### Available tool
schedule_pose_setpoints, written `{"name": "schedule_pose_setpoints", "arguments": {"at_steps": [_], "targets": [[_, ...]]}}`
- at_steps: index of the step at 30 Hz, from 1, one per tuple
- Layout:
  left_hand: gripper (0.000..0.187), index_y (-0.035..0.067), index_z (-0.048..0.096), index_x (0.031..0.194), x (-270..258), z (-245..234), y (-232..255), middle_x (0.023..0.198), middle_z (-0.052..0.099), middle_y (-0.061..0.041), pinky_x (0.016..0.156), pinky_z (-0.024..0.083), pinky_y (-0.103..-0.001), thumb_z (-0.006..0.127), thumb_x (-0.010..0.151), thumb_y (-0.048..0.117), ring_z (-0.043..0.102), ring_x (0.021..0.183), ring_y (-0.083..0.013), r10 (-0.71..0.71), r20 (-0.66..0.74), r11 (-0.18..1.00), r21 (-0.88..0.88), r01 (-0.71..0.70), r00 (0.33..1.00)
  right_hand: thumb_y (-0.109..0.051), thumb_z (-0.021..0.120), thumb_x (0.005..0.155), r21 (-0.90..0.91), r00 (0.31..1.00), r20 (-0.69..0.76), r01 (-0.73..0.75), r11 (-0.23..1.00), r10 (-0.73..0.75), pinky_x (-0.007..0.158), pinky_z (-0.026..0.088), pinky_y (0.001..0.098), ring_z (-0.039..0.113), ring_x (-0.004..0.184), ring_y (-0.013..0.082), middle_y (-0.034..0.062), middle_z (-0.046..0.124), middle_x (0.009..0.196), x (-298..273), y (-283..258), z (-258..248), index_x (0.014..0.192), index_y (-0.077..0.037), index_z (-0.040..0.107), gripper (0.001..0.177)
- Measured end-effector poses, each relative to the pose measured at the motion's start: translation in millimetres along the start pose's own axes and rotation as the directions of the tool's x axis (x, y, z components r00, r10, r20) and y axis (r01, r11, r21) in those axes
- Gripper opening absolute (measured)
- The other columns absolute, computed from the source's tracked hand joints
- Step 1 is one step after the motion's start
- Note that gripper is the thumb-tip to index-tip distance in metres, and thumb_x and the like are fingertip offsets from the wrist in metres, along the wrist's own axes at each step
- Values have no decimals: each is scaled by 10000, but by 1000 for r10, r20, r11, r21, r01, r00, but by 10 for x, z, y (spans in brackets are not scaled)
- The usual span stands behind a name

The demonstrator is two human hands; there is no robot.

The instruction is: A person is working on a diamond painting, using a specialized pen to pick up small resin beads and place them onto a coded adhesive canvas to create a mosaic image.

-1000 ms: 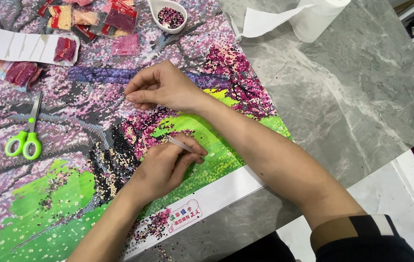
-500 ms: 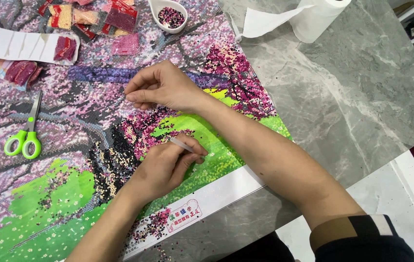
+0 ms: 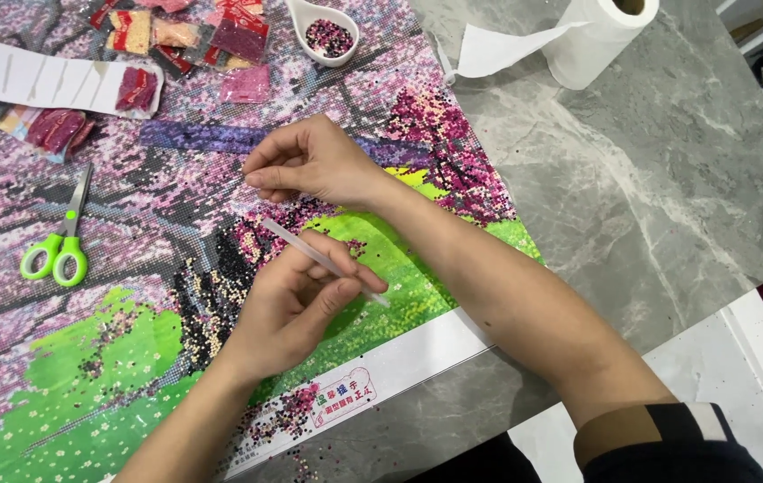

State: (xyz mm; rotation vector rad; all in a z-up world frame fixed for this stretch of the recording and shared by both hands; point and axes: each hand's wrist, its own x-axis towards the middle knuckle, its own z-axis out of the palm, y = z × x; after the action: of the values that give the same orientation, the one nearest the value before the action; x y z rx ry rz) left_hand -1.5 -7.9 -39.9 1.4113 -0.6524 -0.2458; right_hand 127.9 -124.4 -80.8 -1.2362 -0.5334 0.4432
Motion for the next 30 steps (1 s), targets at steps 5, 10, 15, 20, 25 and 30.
{"name": "schedule_pose_setpoints", "arguments": {"at_steps": [5,10,15,20,25,30], "targets": [[135,-1,579,1038,35,-35,60,857,720,-157,614,589,-339,579,902,-7,736,716,-279,102,89,897,422,-130,991,-31,752,846,-6,1000,-3,-7,1000,6,669,656,254,735,761,184,188,712,838,-16,-42,16,1001,52,684,189],[109,43,600,1010,10,59,167,729,687,-111,649,577,-305,497,977,61,711,694,-225,29,333,595,752,-285,942,-20,743,848,-14,1000,-3,14,1000,-15,655,653,254,734,744,179,183,709,819,-15,-29,19,992,54,686,171],[121,68,570,1027,-38,41,162,692,685,-92,693,565,-328,459,982,79,714,768,-240,-35,424,481,801,-356,905,-16,740,848,-10,1000,-1,19,1000,-19,658,653,255,735,747,183,184,708,820,-14,-24,16,993,58,684,172],[38,58,504,896,-74,126,148,627,532,-93,564,459,-437,520,882,26,541,668,-298,-135,403,460,835,-303,905,-6,715,850,-63,992,-16,-126,990,125,642,630,235,720,684,183,151,732,805,-4,-177,36,969,26,703,124],[135,37,518,974,-109,108,92,619,524,-103,564,455,-438,518,840,17,540,699,-312,-196,399,446,850,-281,896,-9,715,852,-78,988,-32,-153,985,151,650,625,234,717,693,178,140,733,818,-11,-201,49,968,10,706,118],[168,33,603,1087,-16,-128,494,1045,719,-96,781,557,-347,552,945,106,700,916,-223,45,156,727,672,-140,987,-10,732,825,-13,981,-59,-184,983,183,667,639,251,721,683,185,163,740,830,9,-108,32,974,26,705,155]]}}
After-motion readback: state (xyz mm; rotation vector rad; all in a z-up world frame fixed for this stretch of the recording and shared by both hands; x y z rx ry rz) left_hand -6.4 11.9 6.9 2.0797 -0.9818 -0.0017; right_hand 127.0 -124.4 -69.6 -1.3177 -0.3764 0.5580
